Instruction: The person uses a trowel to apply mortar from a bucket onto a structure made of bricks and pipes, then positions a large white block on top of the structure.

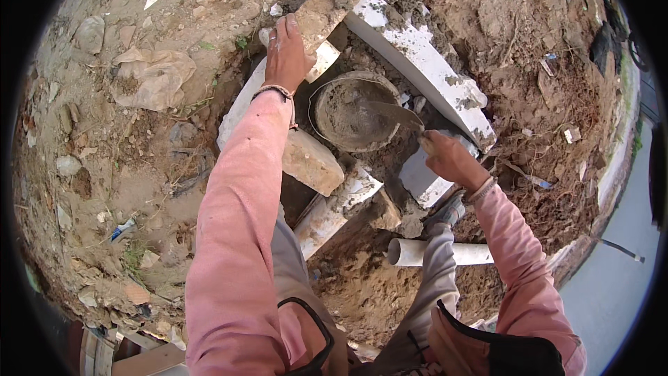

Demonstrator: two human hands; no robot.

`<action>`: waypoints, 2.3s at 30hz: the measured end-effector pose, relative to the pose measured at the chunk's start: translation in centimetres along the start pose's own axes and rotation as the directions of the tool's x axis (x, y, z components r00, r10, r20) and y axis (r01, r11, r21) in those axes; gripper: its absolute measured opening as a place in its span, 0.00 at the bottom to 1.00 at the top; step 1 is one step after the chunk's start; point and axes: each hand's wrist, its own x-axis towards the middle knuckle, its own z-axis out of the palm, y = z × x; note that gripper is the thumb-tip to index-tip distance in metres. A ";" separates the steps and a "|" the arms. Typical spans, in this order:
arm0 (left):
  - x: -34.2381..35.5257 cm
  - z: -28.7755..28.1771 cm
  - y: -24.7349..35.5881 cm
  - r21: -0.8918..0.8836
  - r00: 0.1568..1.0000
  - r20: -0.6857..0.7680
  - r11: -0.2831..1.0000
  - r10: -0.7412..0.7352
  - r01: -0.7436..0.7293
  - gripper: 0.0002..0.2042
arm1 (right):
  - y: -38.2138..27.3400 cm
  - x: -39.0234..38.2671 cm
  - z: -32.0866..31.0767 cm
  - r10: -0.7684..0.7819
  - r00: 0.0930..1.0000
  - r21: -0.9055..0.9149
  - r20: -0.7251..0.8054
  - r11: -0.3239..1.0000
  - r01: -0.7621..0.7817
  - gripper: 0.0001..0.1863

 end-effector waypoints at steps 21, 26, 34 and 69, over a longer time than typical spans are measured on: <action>1.5 0.2 -2.2 0.340 0.980 0.066 0.919 0.188 -0.200 0.45 | 0.7 8.9 18.1 0.131 0.988 0.164 0.079 0.976 -0.142 0.17; 3.0 -0.2 -0.6 0.285 0.968 0.143 0.929 0.204 -0.238 0.44 | 3.3 9.9 22.2 0.141 0.989 0.472 -0.037 0.875 -0.107 0.20; 3.1 -0.1 -1.4 0.384 0.963 0.222 0.895 0.151 -0.228 0.46 | 4.2 8.1 22.4 0.068 0.957 0.923 0.283 0.253 -0.291 0.20; 2.2 0.0 -1.1 0.226 0.981 0.177 0.967 0.075 -0.115 0.50 | -7.5 10.6 6.8 0.482 0.840 0.482 -0.251 0.814 -0.323 0.17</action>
